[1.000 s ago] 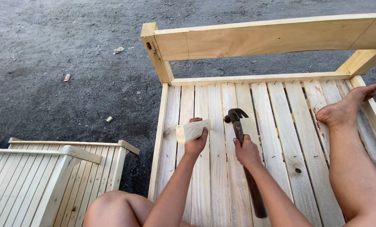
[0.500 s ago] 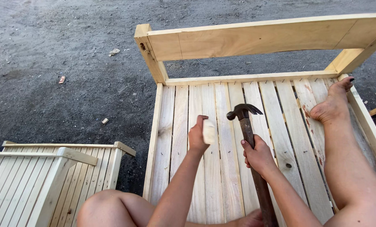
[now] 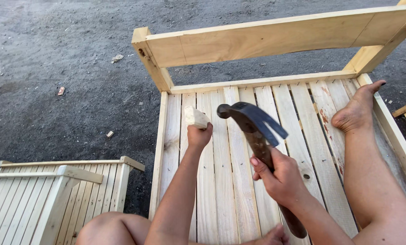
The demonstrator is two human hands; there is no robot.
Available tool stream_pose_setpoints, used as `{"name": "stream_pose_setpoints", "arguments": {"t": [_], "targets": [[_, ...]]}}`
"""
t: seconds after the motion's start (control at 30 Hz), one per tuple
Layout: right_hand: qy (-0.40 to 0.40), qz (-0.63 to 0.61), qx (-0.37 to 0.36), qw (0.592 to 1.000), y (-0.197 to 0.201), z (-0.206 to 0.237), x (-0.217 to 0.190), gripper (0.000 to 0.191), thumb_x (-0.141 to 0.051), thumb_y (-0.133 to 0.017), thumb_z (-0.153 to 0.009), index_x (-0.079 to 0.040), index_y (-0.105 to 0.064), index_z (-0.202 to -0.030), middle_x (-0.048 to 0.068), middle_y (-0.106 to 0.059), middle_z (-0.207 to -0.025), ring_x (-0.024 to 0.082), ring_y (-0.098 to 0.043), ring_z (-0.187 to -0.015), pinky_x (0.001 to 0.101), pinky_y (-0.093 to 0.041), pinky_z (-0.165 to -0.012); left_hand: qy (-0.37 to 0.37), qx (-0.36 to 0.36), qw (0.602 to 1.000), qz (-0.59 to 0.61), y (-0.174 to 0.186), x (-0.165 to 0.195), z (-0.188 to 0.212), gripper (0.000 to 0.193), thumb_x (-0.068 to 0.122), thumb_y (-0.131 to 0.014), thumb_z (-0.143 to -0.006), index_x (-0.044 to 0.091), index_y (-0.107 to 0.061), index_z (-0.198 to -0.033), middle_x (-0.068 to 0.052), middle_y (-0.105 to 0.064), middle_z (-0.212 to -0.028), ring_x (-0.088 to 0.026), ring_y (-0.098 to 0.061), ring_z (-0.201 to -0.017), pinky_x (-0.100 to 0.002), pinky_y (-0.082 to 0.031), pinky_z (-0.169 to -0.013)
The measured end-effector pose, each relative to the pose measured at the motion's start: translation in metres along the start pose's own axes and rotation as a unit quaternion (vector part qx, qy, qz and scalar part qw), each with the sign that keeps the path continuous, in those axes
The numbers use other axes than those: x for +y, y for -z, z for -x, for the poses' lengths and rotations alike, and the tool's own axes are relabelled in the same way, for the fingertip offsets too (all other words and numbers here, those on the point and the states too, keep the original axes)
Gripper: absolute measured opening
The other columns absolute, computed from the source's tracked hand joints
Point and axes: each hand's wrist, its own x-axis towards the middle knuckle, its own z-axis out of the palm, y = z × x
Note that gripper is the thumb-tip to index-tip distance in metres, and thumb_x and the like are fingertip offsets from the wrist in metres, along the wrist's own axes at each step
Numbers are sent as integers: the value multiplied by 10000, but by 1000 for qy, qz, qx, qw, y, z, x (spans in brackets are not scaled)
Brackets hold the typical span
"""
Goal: The person sits on the ground with their legs resting on a slatted wooden furniture frame and hammers nails into it using a claw hammer, holding a small white block in one hand. They reposition nails and continue hammering along the frame throughout the episode.
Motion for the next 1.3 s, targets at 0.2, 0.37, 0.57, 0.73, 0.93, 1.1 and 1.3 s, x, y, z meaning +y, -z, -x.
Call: {"name": "stream_pose_setpoints", "arguments": {"t": [0.2, 0.37, 0.57, 0.73, 0.93, 1.1, 1.3], "targets": [[64, 128, -30, 989, -6, -15, 2, 300, -283, -655, -950, -11, -599, -1062, 96, -610, -545, 240, -607, -472, 399, -468, -479, -10, -62, 993, -104, -9, 16, -1, 297, 274, -756, -858, 73, -655, -1052, -174, -770, -876, -379, -760, -858, -451, -606, -762], [50, 166, -28, 985, 9, -17, 12, 310, -311, -649, -951, -3, -614, -957, 139, -623, -580, 337, -627, -527, 444, -473, -508, -65, -57, 987, -139, -21, 43, 10, 443, 186, -735, -837, 125, -436, -1157, -201, -738, -834, -461, -702, -802, -533, -559, -712], [13, 159, 55, 986, 18, -7, 42, 316, -329, -660, -916, -12, -657, -914, 161, -638, -550, 361, -669, -509, 454, -508, -524, -33, -60, 982, -174, -53, 64, 26, 414, 115, -702, -830, 121, -449, -1158, -191, -721, -990, -452, -697, -840, -559, -539, -719], [-40, 190, 8, 981, 11, 1, 63, 322, -351, -657, -920, -36, -673, -986, 164, -658, -583, 341, -690, -541, 442, -518, -535, -75, -38, 979, -183, -73, 67, 30, 543, 135, -789, -724, 94, -441, -1139, -210, -654, -1069, -466, -676, -855, -562, -546, -668], [-17, 37, 121, 992, 13, 15, 67, 318, -355, -617, -968, -41, -654, -926, 94, -648, -596, 223, -629, -490, 368, -506, -499, -40, -51, 980, -188, -63, 61, 27, 434, 71, -692, -847, 98, -441, -1200, -154, -684, -1106, -411, -709, -853, -521, -569, -685], [-120, 115, 83, 983, 18, 7, 57, 307, -332, -623, -976, -33, -633, -904, 66, -620, -534, 160, -619, -460, 322, -491, -500, -19, -69, 978, -198, -63, 67, 31, 479, 61, -720, -806, 102, -445, -1196, -169, -675, -1087, -410, -706, -807, -510, -570, -663], [-56, -90, 98, 990, 28, 9, 50, 293, -327, -611, -1006, -41, -585, -953, 31, -581, -611, 125, -553, -505, 309, -457, -492, -36, -53, 980, -188, -60, 63, 31, 454, 78, -702, -846, 117, -453, -1223, -155, -713, -1024, -380, -723, -813, -479, -586, -681]]}}
